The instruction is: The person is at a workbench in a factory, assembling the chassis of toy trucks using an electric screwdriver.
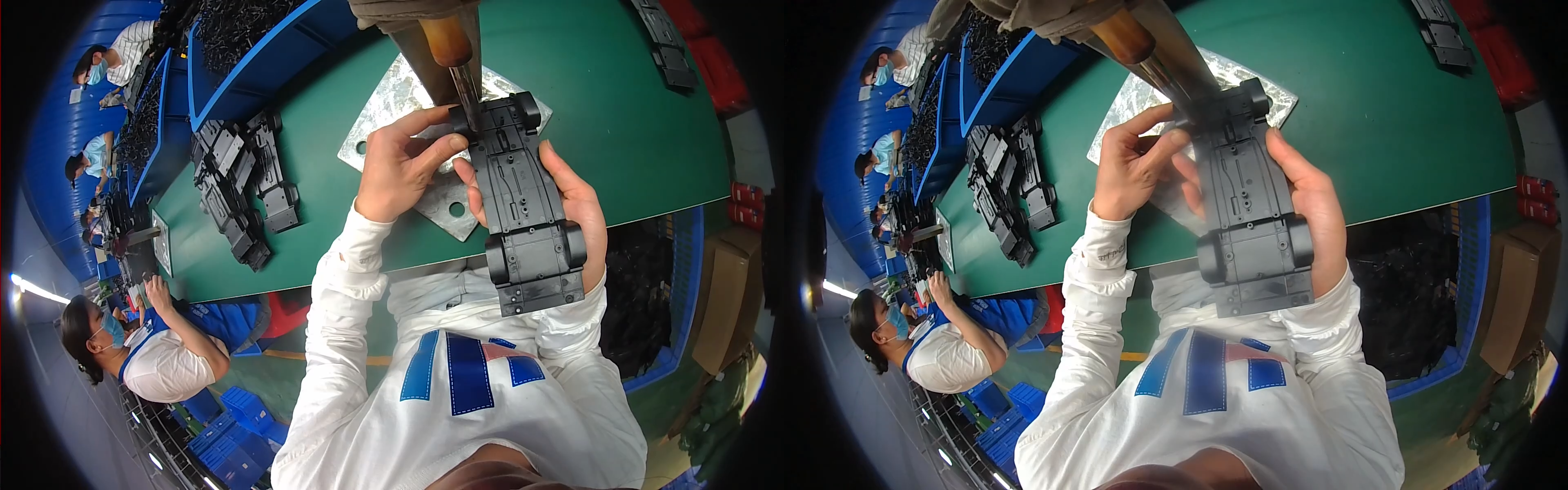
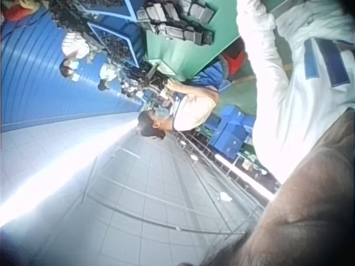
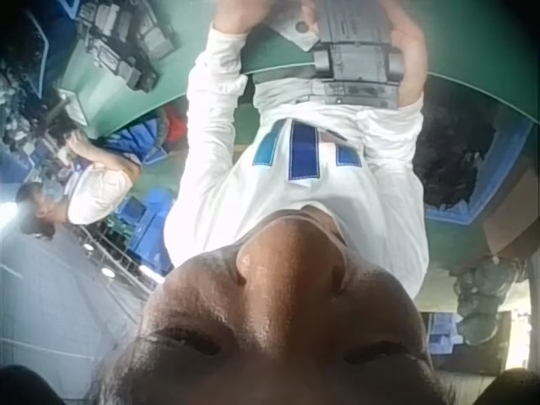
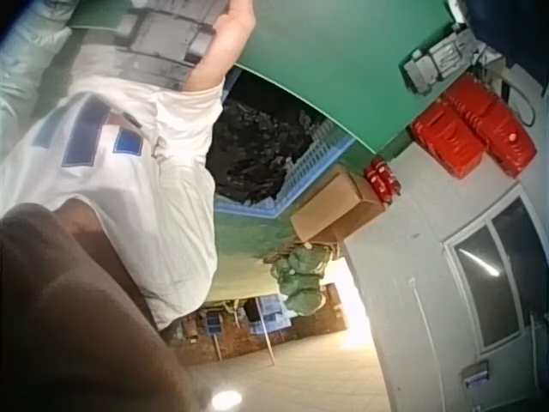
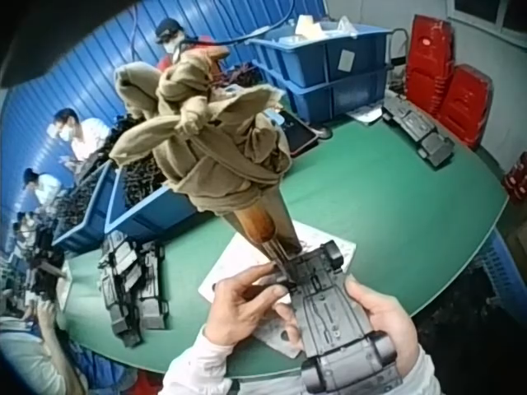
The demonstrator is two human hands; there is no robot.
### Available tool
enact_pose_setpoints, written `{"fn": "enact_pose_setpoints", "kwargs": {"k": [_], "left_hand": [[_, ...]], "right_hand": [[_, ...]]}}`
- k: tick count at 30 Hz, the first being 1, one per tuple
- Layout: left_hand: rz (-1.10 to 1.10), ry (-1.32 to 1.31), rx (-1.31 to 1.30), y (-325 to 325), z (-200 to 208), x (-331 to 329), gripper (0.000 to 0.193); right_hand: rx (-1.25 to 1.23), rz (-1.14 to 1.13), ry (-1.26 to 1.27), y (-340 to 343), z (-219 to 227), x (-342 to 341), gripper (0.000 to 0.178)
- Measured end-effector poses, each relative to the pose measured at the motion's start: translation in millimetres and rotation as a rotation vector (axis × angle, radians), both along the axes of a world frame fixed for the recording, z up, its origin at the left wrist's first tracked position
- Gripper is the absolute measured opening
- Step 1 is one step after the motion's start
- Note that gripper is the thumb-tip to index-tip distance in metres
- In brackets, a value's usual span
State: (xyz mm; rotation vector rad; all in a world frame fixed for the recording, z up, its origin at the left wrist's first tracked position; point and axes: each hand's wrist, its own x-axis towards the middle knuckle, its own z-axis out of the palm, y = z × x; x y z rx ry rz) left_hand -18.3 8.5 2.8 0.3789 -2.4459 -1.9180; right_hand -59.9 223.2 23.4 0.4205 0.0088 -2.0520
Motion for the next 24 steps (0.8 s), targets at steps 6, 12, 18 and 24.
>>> {"fn": "enact_pose_setpoints", "kwargs": {"k": [6, 12, 18, 24], "left_hand": [[-0.001, 0.022, -0.025, -1.1, -0.2, 0.3, 0.044], [-0.009, 0.035, -0.035, -1.2, -1.6, 0.4, 0.042], [-0.017, 0.034, -0.004, -1.4, -2.7, 0.3, 0.041], [0.064, -0.016, 0.056, -0.3, 0.5, 1.4, 0.045]], "right_hand": [[0.018, -0.01, -0.001, -1.7, 2.4, 1.0, 0.063], [0.039, -0.019, -0.001, -0.8, 2.5, 2.0, 0.06], [0.043, -0.031, 0.016, -0.9, 5.9, 3.6, 0.059], [0.041, -0.012, 0.037, -0.2, 4.7, 3.0, 0.06]]}}
